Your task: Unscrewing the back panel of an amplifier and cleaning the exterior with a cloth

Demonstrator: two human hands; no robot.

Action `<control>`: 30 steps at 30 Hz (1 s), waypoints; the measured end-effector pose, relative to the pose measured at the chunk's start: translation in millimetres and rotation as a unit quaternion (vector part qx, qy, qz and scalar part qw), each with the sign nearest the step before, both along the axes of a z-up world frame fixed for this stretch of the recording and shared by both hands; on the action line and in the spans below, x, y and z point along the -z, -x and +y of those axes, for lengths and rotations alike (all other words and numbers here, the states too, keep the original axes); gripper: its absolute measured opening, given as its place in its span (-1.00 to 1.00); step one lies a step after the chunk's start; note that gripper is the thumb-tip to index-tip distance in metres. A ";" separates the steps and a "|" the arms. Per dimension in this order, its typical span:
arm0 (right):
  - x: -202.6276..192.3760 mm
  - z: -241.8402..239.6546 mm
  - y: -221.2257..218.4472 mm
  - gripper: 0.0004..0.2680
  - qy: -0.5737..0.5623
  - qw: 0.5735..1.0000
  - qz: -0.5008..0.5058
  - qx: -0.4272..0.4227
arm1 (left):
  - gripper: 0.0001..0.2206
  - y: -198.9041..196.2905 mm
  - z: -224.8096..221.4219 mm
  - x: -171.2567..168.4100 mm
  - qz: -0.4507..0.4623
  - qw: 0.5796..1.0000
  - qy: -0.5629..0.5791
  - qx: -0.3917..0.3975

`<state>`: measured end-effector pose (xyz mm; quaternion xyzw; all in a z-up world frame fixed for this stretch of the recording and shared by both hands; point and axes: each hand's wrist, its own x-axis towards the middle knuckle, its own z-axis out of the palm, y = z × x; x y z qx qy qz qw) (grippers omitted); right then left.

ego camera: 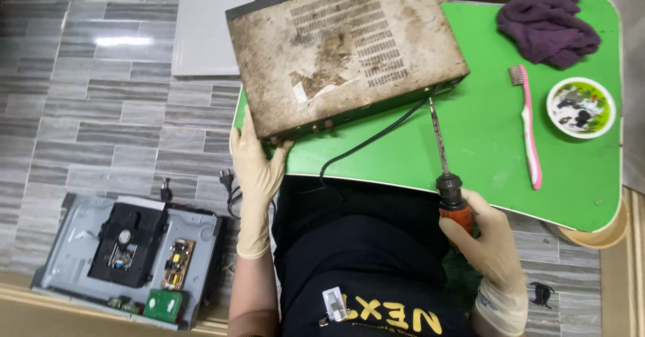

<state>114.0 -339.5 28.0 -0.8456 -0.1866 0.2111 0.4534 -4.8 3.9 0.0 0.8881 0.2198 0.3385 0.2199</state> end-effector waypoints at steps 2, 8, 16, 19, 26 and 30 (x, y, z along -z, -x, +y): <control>9.4 2.7 0.8 -0.62 0.020 0.999 -0.002 -0.031 | -0.27 1.8 1.4 -0.1 0.002 1.000 0.011 0.006; 10.3 20.1 11.6 -0.64 0.022 0.992 -0.023 -0.122 | -0.29 1.5 1.3 -0.4 0.010 1.000 0.013 0.010; 11.8 18.1 15.4 -0.66 0.058 0.989 0.018 -0.132 | -0.28 7.9 7.3 11.5 0.018 0.999 0.002 0.028; 12.4 18.7 14.2 -0.66 0.052 0.989 0.020 -0.138 | -0.28 11.6 7.2 6.7 0.017 0.998 0.012 0.056; 9.8 20.1 13.7 -0.67 0.067 0.987 0.019 -0.143 | -0.42 16.0 5.6 7.2 0.023 0.998 0.043 0.051; 8.8 20.2 12.8 -0.65 0.094 0.985 0.011 -0.144 | -0.46 20.8 2.9 10.2 0.038 0.998 0.055 0.014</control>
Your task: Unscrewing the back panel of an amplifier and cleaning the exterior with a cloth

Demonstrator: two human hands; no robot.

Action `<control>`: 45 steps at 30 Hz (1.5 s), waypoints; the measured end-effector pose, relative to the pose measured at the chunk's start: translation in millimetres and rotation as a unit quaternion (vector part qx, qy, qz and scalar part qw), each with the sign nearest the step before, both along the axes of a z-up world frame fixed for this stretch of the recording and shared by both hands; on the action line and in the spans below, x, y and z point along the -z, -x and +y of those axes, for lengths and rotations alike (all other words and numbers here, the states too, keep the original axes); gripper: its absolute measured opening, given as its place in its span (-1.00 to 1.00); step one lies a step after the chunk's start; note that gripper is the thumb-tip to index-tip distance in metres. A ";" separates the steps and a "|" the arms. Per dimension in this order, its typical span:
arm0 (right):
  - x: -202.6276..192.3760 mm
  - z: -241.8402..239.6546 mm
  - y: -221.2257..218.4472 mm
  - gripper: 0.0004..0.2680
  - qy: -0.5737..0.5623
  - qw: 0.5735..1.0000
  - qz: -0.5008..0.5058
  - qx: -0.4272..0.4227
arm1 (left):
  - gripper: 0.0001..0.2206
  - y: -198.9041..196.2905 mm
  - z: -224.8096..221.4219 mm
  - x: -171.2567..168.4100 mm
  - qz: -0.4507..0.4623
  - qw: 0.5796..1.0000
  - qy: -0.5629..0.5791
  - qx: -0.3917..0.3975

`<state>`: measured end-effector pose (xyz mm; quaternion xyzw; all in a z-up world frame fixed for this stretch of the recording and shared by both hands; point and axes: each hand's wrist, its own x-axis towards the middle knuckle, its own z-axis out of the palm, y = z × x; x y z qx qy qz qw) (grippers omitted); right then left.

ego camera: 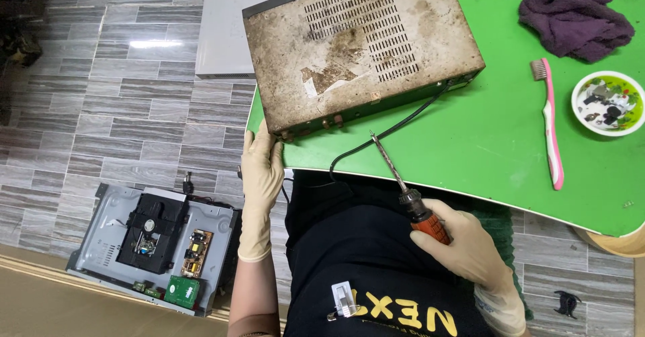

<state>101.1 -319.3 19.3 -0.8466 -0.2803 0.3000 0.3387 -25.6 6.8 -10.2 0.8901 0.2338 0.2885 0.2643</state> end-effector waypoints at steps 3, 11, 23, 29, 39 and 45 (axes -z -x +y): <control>-4.5 -0.8 1.1 -0.65 -0.026 1.000 0.005 0.010 | -0.44 5.3 -7.8 -2.4 -0.012 1.000 0.022 -0.008; 3.1 -6.2 0.1 -0.64 0.003 1.000 0.009 0.016 | -0.46 21.3 -25.5 6.3 -0.043 0.999 0.012 -0.018; -1.0 -3.6 0.9 -0.64 0.043 0.998 0.021 0.039 | -0.74 25.3 -11.5 22.1 -0.119 0.988 -0.011 -0.100; -1.1 -3.4 1.7 -0.65 0.045 0.997 0.037 0.048 | -0.81 25.5 -11.9 26.0 -0.104 0.989 -0.008 -0.106; 3.0 -5.6 2.0 -0.64 0.021 0.999 0.024 0.033 | -0.52 3.2 0.6 3.7 -0.161 0.983 -0.055 -0.066; -2.1 -4.7 4.1 -0.65 0.022 0.998 0.037 0.048 | -0.32 -32.4 -6.2 -11.3 -0.035 0.990 -0.137 -0.010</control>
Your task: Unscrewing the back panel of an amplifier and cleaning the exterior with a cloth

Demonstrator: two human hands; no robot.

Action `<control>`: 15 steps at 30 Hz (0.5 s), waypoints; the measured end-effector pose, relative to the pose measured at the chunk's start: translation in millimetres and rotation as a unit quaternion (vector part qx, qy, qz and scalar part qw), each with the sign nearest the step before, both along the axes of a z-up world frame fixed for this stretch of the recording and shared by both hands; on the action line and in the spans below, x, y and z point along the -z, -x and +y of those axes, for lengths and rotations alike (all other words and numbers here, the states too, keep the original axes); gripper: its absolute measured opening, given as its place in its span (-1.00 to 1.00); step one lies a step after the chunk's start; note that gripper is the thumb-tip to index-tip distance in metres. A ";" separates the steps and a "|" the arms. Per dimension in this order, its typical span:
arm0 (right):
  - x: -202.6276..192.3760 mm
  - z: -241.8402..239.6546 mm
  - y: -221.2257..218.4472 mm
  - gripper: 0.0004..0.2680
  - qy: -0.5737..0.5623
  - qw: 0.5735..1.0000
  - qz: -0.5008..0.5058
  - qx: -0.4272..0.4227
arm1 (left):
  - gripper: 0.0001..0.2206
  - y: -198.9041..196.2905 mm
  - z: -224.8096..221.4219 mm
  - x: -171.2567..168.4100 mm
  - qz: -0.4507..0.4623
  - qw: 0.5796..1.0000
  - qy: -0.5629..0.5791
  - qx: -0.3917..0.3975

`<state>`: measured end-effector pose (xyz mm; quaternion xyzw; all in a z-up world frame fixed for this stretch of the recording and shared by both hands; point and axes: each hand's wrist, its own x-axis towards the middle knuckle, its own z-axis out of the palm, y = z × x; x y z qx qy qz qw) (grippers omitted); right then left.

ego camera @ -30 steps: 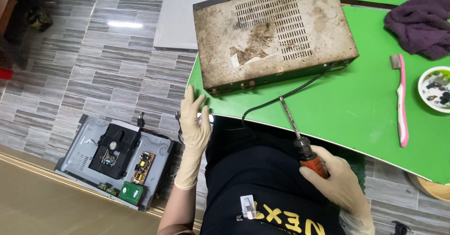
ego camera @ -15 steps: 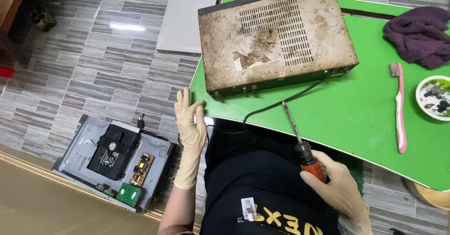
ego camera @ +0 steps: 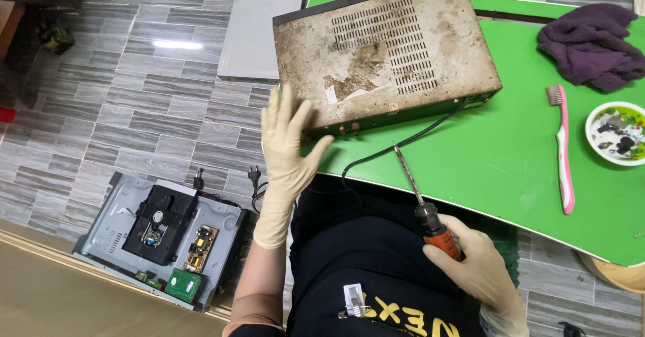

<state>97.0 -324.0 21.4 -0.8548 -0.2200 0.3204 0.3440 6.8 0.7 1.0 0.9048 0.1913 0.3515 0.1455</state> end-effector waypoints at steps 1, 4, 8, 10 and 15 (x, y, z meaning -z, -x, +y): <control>1.3 -0.2 -0.8 -0.65 -0.001 1.000 0.001 0.002 | -0.32 -3.6 -3.3 -6.4 0.001 1.000 -0.001 0.002; 5.1 -1.4 -2.2 -0.65 -0.019 0.999 -0.021 -0.027 | -0.29 -11.4 -9.5 -18.9 0.060 0.998 -0.030 -0.001; 5.5 -2.1 -2.1 -0.67 -0.023 0.999 -0.025 -0.025 | -0.33 -12.5 -7.1 -21.1 0.059 0.994 -0.090 -0.009; 4.4 -1.1 -2.0 -0.66 -0.014 0.999 -0.024 -0.023 | -0.34 -11.6 -6.0 -26.6 0.059 0.994 -0.089 -0.003; 9.1 1.4 -3.3 -0.64 -0.033 0.998 -0.024 -0.051 | -0.52 -6.9 -5.2 -53.7 0.038 0.998 0.017 0.053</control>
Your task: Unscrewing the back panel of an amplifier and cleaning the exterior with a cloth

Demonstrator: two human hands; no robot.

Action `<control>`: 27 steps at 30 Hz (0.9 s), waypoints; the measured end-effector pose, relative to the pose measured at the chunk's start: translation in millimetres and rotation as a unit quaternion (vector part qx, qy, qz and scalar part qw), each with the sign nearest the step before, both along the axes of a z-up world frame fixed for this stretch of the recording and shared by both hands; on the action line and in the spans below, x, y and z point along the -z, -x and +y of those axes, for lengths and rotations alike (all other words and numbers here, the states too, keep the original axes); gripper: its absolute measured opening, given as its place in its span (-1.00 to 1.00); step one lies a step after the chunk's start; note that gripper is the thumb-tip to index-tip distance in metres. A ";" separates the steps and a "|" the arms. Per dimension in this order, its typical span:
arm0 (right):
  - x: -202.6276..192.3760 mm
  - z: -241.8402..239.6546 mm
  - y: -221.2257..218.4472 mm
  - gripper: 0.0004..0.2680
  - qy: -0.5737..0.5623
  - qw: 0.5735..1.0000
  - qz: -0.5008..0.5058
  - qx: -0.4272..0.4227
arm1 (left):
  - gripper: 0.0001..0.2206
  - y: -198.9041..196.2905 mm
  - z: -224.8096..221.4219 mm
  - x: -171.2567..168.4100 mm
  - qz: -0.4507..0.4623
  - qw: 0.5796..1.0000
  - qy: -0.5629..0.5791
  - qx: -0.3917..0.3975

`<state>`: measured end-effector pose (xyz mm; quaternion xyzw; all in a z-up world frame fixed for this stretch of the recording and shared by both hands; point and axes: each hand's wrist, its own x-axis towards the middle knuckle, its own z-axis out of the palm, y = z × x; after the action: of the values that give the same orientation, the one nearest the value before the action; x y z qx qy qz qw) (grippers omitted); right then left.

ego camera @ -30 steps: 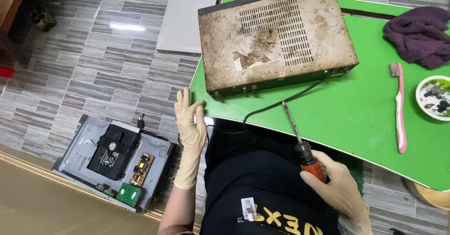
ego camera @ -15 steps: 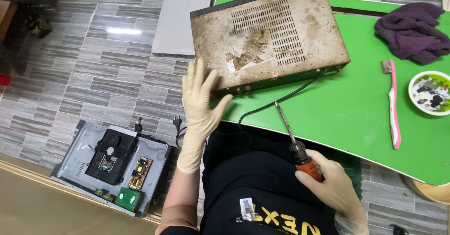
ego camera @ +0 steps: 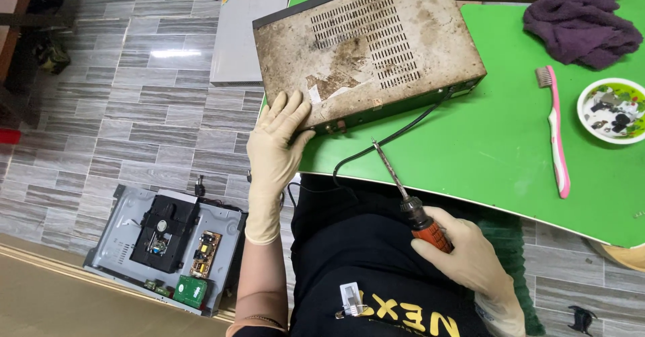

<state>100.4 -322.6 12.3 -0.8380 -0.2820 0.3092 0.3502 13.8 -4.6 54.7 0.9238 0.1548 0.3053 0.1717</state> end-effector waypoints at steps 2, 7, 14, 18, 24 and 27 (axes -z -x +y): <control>-2.0 1.1 0.8 -0.64 0.007 1.000 0.001 0.003 | -0.55 2.5 3.3 0.2 0.000 1.000 0.029 0.009; 1.9 1.3 1.3 -0.64 -0.006 1.000 0.003 -0.001 | -0.59 6.4 10.0 -3.3 0.012 0.992 0.117 0.036; 1.8 2.2 1.2 -0.66 -0.002 1.000 0.009 -0.007 | -0.59 13.5 20.9 2.5 0.003 0.971 0.227 0.078; 2.2 0.2 2.2 -0.67 -0.011 1.000 0.011 0.000 | -0.56 21.4 34.8 32.1 -0.103 0.924 0.342 0.137; -3.4 -14.8 -3.0 -0.60 0.004 0.999 -0.002 0.052 | -0.55 24.0 16.6 40.8 -0.159 0.912 0.370 0.076; -2.4 -33.7 -14.8 -0.59 -0.028 0.993 -0.032 0.114 | -0.48 22.4 9.3 46.3 -0.149 0.928 0.338 0.043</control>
<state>115.2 -356.2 14.7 -0.8639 -0.2047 0.2321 0.3974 -8.6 4.7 8.4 0.7605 0.1820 0.3612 0.5080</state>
